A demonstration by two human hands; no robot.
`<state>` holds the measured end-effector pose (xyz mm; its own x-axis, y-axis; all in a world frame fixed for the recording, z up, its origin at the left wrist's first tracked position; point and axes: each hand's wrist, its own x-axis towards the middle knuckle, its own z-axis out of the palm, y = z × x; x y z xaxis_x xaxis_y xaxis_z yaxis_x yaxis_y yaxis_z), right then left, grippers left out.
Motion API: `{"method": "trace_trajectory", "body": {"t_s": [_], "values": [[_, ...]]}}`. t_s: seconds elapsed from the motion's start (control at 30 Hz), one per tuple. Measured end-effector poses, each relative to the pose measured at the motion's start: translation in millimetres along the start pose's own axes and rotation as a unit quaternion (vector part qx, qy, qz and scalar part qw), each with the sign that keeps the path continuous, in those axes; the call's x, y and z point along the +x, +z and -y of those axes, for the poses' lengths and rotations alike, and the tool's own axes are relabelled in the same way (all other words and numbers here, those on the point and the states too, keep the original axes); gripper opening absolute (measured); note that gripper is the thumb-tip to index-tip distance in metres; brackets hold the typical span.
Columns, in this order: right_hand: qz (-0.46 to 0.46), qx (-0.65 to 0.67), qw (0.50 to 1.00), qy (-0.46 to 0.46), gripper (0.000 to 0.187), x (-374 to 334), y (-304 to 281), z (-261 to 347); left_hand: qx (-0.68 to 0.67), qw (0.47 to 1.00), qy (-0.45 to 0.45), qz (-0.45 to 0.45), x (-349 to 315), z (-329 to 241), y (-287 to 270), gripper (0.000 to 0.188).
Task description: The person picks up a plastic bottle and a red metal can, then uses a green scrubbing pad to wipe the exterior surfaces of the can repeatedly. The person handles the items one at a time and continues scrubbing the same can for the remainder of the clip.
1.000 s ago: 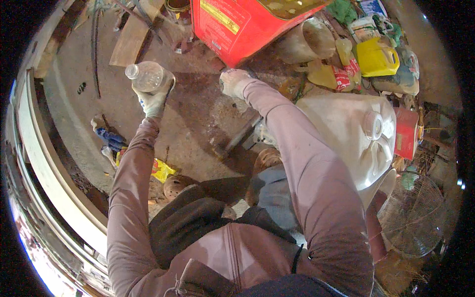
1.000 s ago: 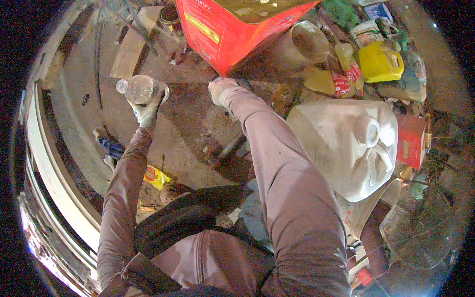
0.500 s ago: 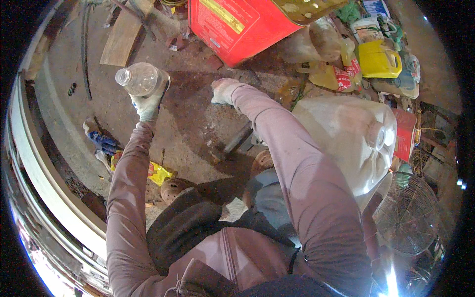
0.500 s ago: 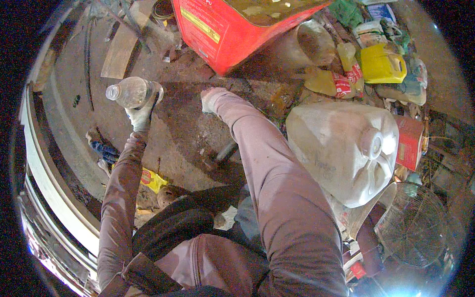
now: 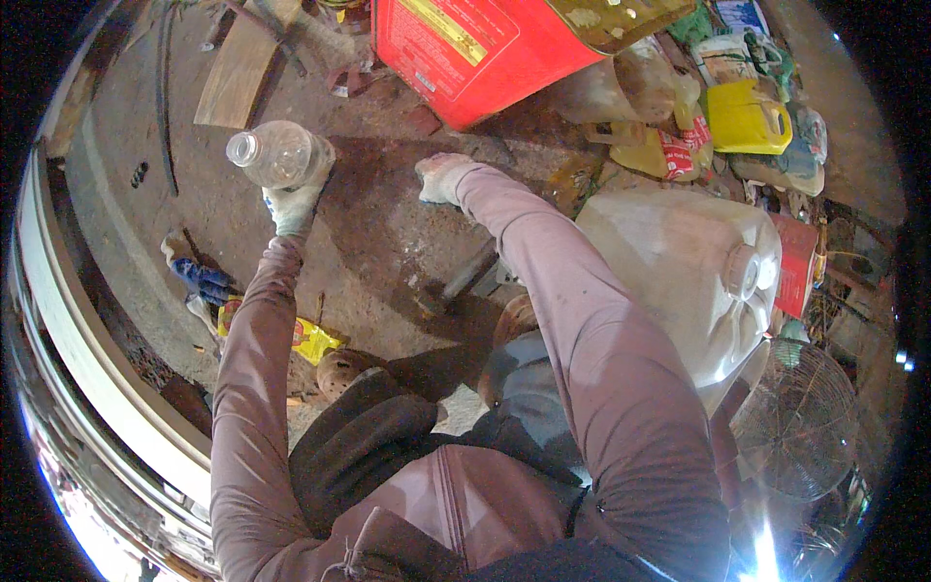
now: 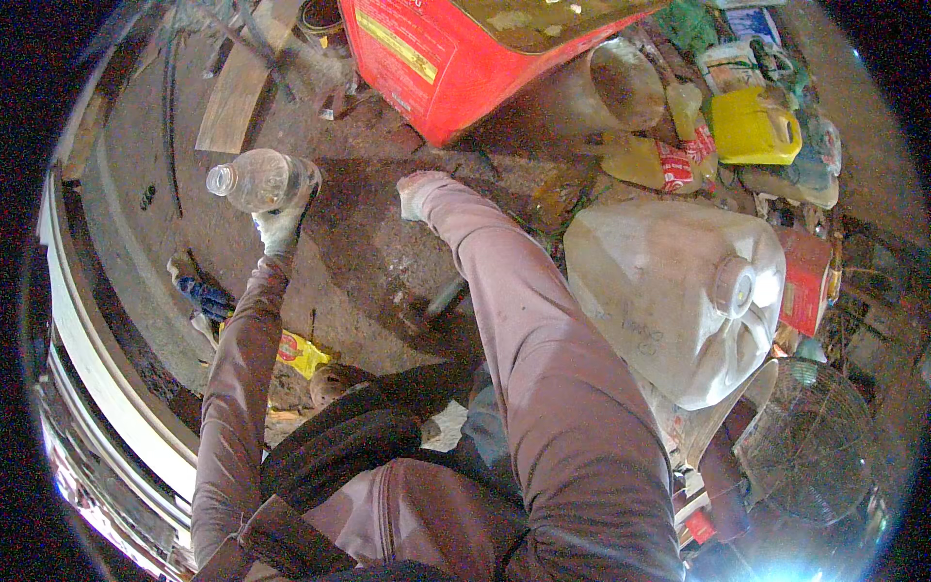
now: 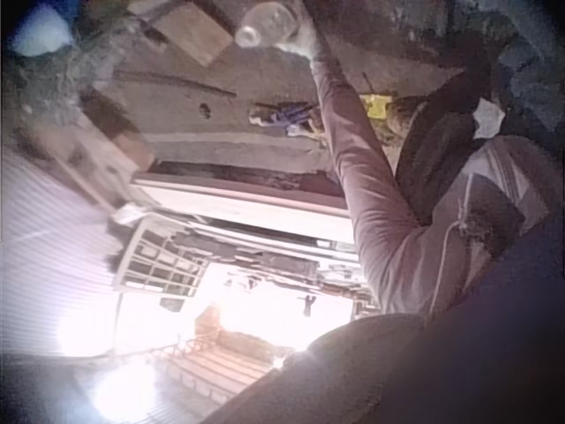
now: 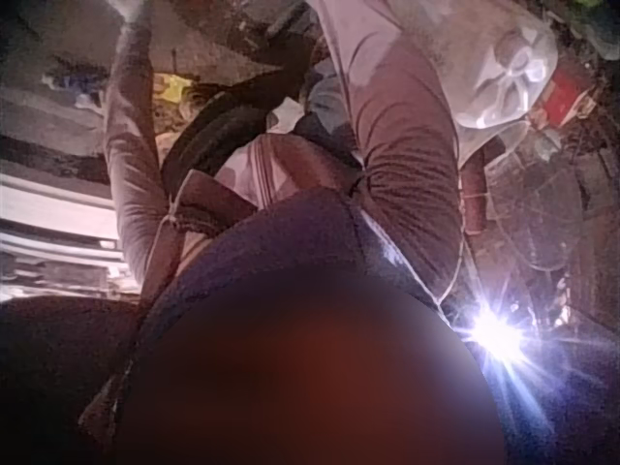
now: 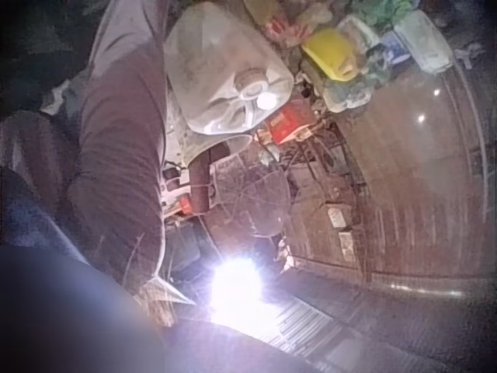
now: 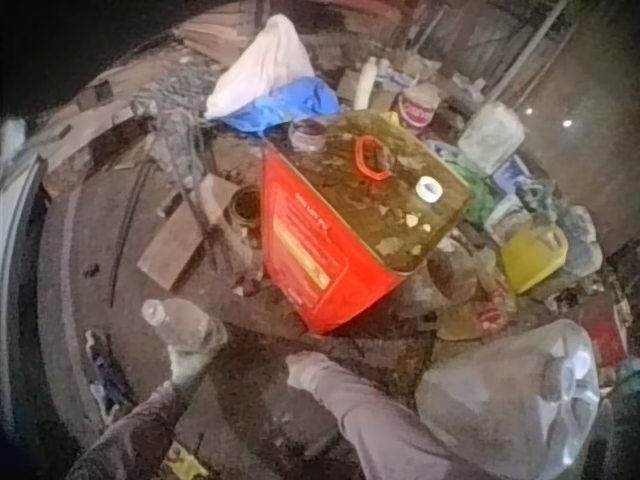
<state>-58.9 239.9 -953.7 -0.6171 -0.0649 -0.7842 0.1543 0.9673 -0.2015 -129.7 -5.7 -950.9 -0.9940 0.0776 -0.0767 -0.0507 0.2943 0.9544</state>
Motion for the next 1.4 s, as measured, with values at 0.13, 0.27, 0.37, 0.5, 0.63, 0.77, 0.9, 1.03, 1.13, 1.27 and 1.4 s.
{"method": "trace_trajectory", "body": {"t_s": [0.13,0.27,0.37,0.5,0.63,0.77,0.9,1.03,1.13,1.27,1.4], "values": [[-0.014,-0.001,1.0,-0.011,0.042,3,3,-2,0.032,0.998,-0.049,0.02,4,12,0,0.078],[-0.017,0.002,1.0,-0.009,0.04,4,5,-2,0.054,0.998,-0.019,0.003,7,22,2,0.067],[-0.018,-0.006,1.0,-0.01,0.039,3,4,-2,0.02,1.0,0.005,-0.002,9,25,3,0.067],[-0.026,-0.001,1.0,-0.006,0.036,-1,1,1,0.021,1.0,0.017,-0.001,12,26,3,0.066],[-0.026,0.008,1.0,0.005,0.037,-6,1,3,0.011,1.0,0.01,0.014,16,25,0,0.069],[-0.023,0.012,0.999,0.019,0.044,-8,1,5,-0.042,0.998,0.032,0.024,16,20,1,0.078],[-0.016,0.055,0.998,0.012,0.048,-14,-9,10,-0.063,0.997,0.042,0.005,9,5,4,0.083],[-0.085,0.158,0.984,-0.015,0.066,-33,-29,22,-0.093,0.994,0.052,0.034,2,-24,4,0.083],[-0.104,0.256,0.96,-0.036,0.075,-50,-46,36,-0.107,0.992,0.038,0.061,0,-53,4,0.089],[-0.187,0.368,0.9,-0.143,0.073,-67,-66,62,-0.081,0.989,0.088,0.082,1,-98,6,0.089],[-0.282,0.435,0.805,-0.29,0.07,-76,-82,89,-0.144,0.977,0.115,0.103,-8,-146,8,0.091]]}}
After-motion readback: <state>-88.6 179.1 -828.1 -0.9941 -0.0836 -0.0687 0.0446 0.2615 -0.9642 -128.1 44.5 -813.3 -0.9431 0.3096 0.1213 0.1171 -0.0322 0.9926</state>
